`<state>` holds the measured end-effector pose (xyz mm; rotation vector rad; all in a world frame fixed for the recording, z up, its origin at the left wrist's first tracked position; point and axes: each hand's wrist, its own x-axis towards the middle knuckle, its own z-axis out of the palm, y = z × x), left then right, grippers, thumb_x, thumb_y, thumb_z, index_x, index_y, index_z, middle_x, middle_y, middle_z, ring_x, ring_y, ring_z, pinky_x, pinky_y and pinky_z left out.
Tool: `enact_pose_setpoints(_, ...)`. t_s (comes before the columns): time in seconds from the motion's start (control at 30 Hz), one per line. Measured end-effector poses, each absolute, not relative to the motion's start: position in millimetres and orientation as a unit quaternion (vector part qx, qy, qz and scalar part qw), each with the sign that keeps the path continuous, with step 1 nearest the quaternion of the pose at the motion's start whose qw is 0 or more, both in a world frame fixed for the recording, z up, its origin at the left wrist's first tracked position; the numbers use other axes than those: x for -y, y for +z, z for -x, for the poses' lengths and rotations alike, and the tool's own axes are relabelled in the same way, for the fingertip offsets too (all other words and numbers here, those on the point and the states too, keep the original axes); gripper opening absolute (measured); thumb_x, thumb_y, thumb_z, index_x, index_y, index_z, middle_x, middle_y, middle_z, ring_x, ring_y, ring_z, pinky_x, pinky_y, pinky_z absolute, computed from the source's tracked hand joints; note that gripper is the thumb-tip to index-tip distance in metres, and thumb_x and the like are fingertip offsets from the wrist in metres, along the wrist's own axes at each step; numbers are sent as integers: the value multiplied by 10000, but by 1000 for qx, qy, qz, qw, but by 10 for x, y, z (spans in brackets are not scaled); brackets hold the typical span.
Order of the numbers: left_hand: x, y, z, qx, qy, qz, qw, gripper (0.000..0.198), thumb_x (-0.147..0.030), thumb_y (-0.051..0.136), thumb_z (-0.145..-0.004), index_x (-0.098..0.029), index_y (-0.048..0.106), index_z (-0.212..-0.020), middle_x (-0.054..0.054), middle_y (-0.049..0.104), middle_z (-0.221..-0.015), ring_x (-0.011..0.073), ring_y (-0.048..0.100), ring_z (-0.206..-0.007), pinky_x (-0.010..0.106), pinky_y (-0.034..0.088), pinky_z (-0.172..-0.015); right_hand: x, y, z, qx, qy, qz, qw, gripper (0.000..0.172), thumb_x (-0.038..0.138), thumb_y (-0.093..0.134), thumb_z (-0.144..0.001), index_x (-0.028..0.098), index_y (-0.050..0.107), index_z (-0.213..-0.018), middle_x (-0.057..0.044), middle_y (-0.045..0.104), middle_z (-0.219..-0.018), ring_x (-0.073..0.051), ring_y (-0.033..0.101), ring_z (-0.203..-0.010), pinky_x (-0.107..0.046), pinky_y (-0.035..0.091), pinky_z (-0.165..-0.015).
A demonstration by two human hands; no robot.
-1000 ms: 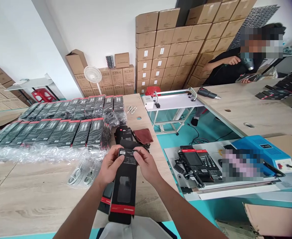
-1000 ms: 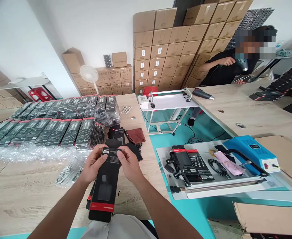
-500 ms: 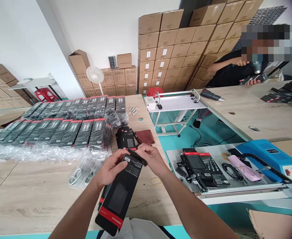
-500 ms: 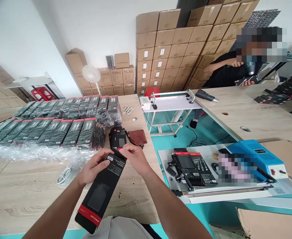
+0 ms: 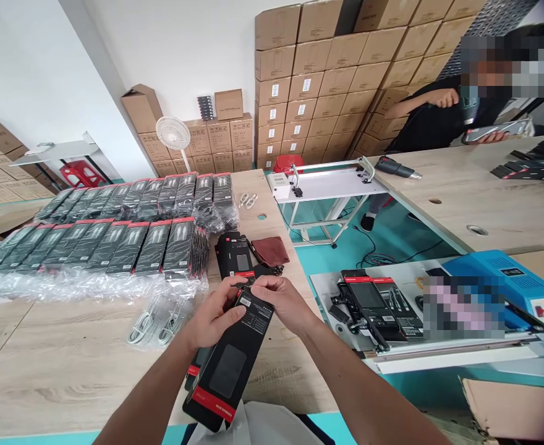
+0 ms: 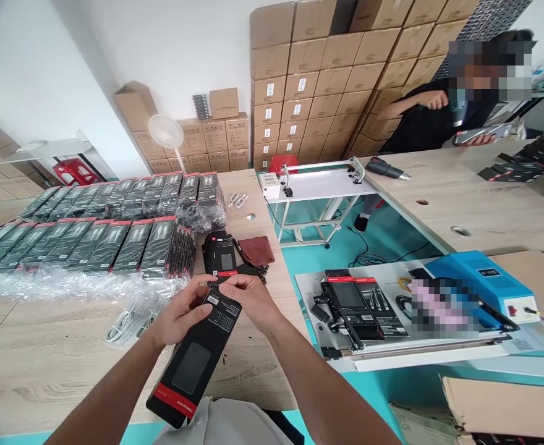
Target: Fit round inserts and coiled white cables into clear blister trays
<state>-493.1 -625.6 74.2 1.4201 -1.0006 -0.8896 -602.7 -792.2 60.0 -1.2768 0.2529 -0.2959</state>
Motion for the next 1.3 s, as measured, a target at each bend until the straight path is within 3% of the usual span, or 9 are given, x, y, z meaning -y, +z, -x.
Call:
enact_pose_setpoints(0.1,6280,691,4933,423,-370,-590,579,518,-436,640,-842,-218,498,-1289,63,631,-962,207,571,-861,315,423,-782,7884,573,6058,-134,-140,590,784,285,470,713,-778,188,751,-772,-19,661,-760,-158,564,-728,-310,432,-730)
enact_pose_setpoints(0.23,6295,607,4936,415,-373,-545,625,399,-379,592,-890,-230,492,-1247,53,628,-991,177,562,-858,285,420,-763,7850,532,6152,-134,-139,632,751,341,504,655,-827,249,762,-1026,-57,686,-1084,-224,576,-1027,-367,427,-911)
enact_pose_setpoints(0.43,6295,466,4931,412,-418,-497,640,344,-289,605,-892,-233,511,-1218,41,620,-986,155,561,-850,270,433,-758,7899,426,6213,-168,-8,468,868,397,450,761,-746,217,748,-1068,-75,727,-1020,-182,631,-865,-317,474,-763)
enact_pose_setpoints(0.73,6274,379,4929,343,-441,-489,670,322,-278,651,-853,-228,588,-1165,36,633,-976,157,575,-853,264,445,-759,7893,378,6161,-176,10,397,901,314,394,770,-760,207,758,-1011,-67,739,-1003,-156,650,-835,-279,478,-756)
enact_pose_setpoints(0.9,6291,308,4958,300,-435,-495,690,304,-288,672,-831,-211,603,-1117,34,640,-952,149,577,-830,251,448,-745,7867,359,6191,-155,14,449,880,416,477,700,-809,208,718,-1126,-82,723,-1030,-178,643,-853,-313,501,-749)
enact_pose_setpoints(1.03,6314,226,4923,253,-441,-490,708,325,-337,660,-831,-225,574,-1123,28,646,-917,144,587,-739,257,466,-671,7784,317,6202,-112,5,539,835,556,454,681,-824,283,564,-1340,-46,696,-1016,-157,617,-768,-270,512,-607)
enact_pose_setpoints(1.2,6163,104,4823,270,-376,-654,598,457,-418,625,-827,-214,560,-1231,54,664,-901,191,617,-769,322,495,-708,7736,-69,6067,-150,-24,600,785,553,427,636,-834,254,549,-1352,-42,672,-931,-147,579,-675,-259,501,-524)
enact_pose_setpoints(1.3,5916,-17,4966,306,-280,-800,435,705,-401,705,-734,-263,474,-1385,106,598,-1250,284,585,-1082,420,466,-915,7664,-368,5929,-207,-38,643,737,547,401,598,-837,240,542,-1357,-46,672,-918,-111,516,-557,-248,455,-483)
